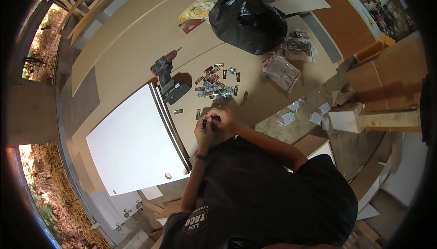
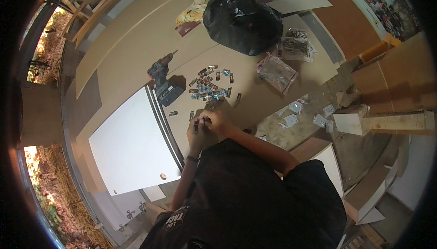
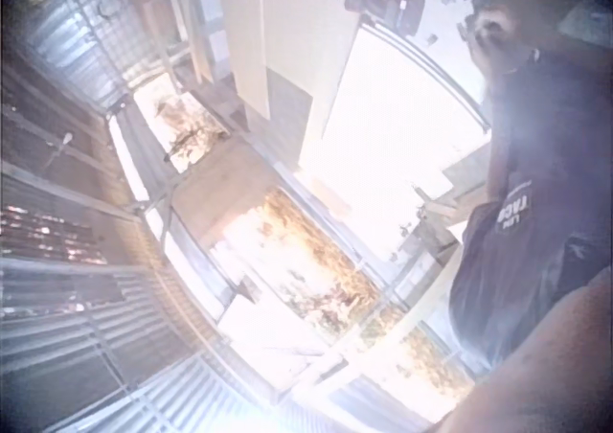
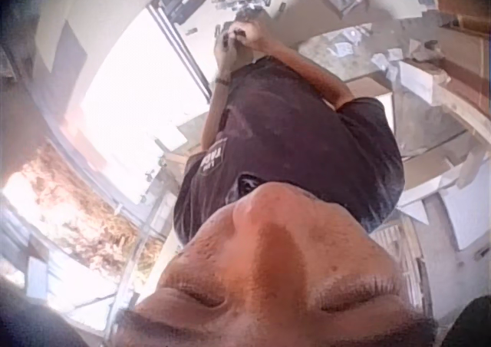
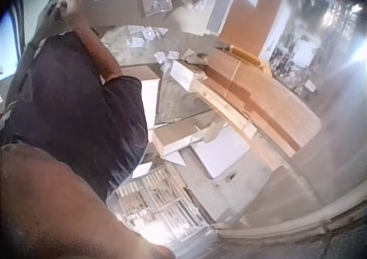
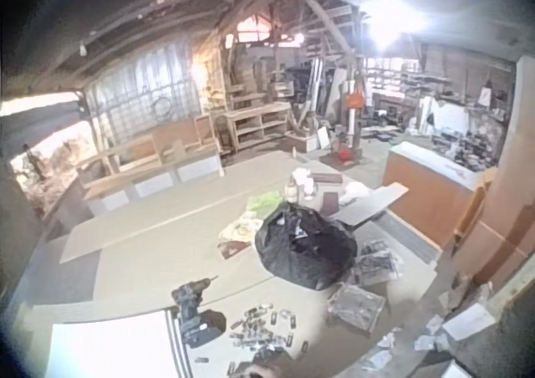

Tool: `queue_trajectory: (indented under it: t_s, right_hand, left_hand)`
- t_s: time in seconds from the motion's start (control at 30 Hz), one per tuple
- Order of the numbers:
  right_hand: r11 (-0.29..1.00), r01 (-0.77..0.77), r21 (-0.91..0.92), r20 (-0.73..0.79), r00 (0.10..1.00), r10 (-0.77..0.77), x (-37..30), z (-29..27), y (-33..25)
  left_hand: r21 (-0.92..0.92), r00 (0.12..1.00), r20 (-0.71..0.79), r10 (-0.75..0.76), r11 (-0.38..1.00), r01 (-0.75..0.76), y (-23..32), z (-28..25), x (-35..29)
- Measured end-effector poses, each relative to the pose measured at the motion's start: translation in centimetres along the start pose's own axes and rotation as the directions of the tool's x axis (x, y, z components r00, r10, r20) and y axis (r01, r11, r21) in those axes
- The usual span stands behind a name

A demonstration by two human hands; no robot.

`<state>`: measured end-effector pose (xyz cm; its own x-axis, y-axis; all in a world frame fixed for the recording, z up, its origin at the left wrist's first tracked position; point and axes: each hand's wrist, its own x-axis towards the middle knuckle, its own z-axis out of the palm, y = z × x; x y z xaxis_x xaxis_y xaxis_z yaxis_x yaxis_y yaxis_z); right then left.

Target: The person organizes hardware on a workbench and then uses a drill to attach metal hinges to a white board.

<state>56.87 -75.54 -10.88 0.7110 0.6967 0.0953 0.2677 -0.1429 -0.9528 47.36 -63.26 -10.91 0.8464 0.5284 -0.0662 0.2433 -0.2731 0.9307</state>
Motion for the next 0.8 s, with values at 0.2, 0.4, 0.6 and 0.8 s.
queue_trajectory:
  t_s: [0.2, 0.4, 0.6, 0.8]
  right_hand:
    - [0.966, -0.171, 0.194, 0.031, 0.985, 0.169, -1.4, 1.0, 4.3]
    - [0.819, -0.554, 0.151, 0.016, 0.830, 0.558, -2.6, 1.3, 6.7]
    - [0.954, -0.296, -0.054, -0.085, 0.953, 0.291, -2.2, 1.7, 4.2]
    - [0.971, -0.217, -0.103, -0.058, 0.976, 0.212, -1.9, 2.4, 4.5]
  left_hand:
    - [0.120, 0.995, 0.066, 0.081, 0.989, -0.089, -0.7, -1.5, -0.2]
    - [0.055, 0.965, 0.180, 0.189, 0.978, -0.202, 0.4, -1.7, 0.5]
    - [0.097, 0.941, 0.297, 0.164, 0.975, -0.201, -2.0, -2.9, 1.2]
    - [0.159, 0.916, 0.377, 0.139, 0.964, -0.212, 0.3, -4.7, 1.9]
